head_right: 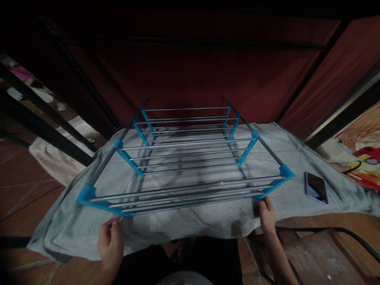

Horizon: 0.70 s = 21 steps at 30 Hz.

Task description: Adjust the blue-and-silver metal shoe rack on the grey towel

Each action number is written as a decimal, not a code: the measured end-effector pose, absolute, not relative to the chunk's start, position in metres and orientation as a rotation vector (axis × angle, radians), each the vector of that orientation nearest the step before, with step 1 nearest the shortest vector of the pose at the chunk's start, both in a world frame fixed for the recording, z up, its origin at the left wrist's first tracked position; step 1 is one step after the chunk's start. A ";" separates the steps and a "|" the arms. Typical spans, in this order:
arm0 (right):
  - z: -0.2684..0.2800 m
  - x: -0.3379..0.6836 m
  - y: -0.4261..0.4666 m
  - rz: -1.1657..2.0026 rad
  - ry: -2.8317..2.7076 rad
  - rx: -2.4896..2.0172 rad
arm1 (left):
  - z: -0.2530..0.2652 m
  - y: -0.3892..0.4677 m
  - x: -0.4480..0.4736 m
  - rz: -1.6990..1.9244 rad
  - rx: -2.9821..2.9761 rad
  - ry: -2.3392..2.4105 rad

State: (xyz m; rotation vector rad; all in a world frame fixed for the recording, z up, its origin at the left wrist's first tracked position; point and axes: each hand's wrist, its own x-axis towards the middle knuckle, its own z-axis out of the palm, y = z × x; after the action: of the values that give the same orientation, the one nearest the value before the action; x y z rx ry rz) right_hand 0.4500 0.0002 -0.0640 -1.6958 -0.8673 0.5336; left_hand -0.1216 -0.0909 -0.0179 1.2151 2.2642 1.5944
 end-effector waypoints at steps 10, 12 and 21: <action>-0.051 0.440 0.011 0.590 -0.999 -1.684 | -0.006 -0.054 -0.037 0.811 2.814 1.626; -0.046 0.440 0.011 0.583 -1.043 -1.691 | -0.008 -0.040 -0.025 0.728 2.905 1.556; -0.041 0.440 0.013 0.562 -1.092 -1.688 | -0.040 -0.005 -0.036 0.631 2.971 1.448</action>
State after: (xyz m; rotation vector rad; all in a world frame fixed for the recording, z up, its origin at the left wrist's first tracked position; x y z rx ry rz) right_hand 0.4395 0.0129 -0.0412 -1.6881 -1.0918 0.5618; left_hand -0.0357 -0.0052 -0.0403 2.9715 1.4476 0.6310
